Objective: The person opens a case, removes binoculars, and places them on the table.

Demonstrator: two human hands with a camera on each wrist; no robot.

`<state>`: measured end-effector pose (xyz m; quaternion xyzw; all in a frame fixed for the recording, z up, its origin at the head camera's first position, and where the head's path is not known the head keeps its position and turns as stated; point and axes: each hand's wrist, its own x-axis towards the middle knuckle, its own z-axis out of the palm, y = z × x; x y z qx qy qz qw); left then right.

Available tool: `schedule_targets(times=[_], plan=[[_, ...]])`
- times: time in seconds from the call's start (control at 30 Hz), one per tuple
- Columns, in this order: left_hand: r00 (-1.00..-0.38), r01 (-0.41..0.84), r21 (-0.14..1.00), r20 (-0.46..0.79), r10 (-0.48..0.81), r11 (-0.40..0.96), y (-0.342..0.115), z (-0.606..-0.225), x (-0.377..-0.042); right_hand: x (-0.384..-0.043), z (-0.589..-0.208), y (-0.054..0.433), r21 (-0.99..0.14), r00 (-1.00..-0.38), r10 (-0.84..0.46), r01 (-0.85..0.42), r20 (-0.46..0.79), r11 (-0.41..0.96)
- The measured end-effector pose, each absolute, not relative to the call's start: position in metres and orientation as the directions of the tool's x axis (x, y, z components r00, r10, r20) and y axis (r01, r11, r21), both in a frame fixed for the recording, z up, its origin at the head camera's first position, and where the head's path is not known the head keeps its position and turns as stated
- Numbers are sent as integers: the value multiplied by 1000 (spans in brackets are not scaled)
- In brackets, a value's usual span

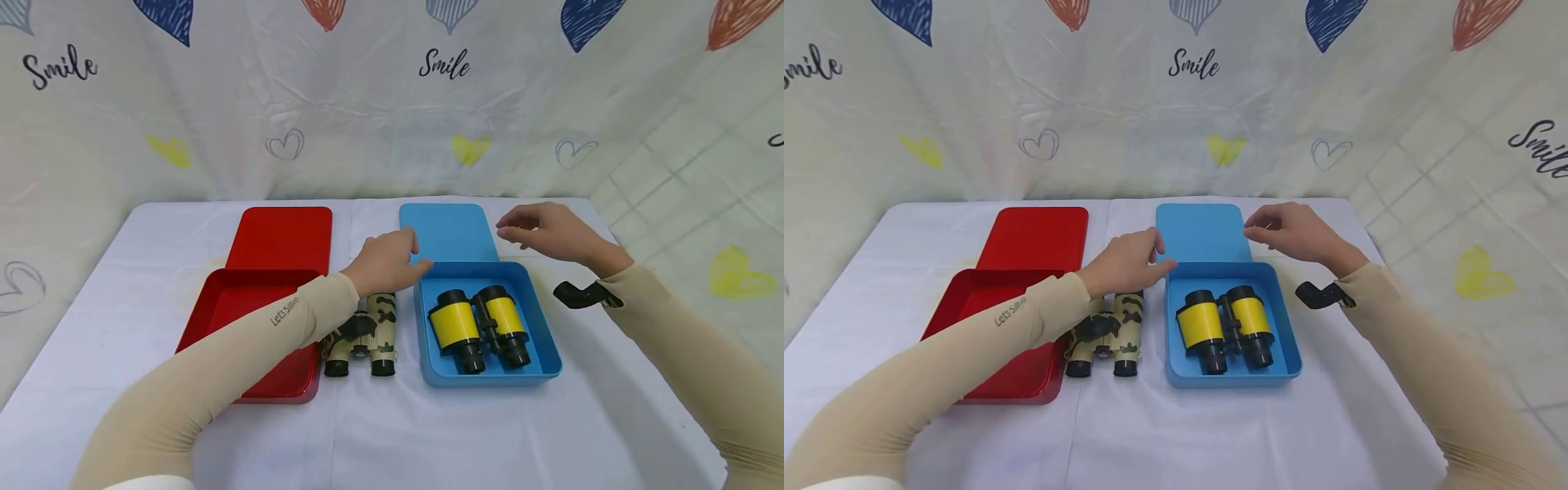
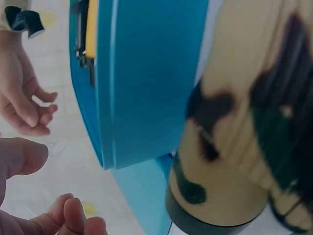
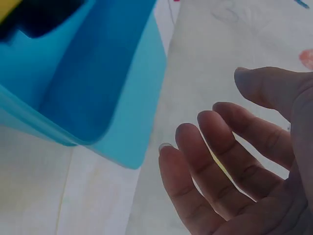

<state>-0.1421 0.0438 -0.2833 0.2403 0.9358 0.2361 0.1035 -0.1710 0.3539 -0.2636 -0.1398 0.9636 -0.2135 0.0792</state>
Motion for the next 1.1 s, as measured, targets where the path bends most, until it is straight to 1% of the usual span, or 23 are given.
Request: schedule_targets(times=[0.1, 0.2, 0.33, 0.43, 0.67, 0.87, 1.1], plan=[[-857, 452, 407, -49, 513, 794, 45, -287, -136, -159, -262, 351, -408, -946, -317, -264, -66, 874], [-850, 497, 318, -7, 526, 807, 45, -291, -131, -148, -263, 349, -382, -934, -358, -327, -9, 864], [-838, 536, 243, 36, 545, 808, 45, -296, -125, -133, -266, 344, -296, -883, -459, -466, 97, 834], [-832, 548, 209, 45, 552, 810, 45, -298, -121, -121, -267, 340, -224, -849, -509, -528, 138, 819], [-834, 551, 126, 48, 550, 825, 46, -304, -110, -98, -273, 335, -147, -817, -557, -576, 150, 804], [-822, 568, 56, 79, 563, 821, 48, -310, -99, -83, -279, 335, -128, -795, -587, -605, 155, 786], [-812, 578, 13, 107, 574, 816, 50, -317, -87, -70, -287, 332, -133, -811, -579, -584, 77, 801]])
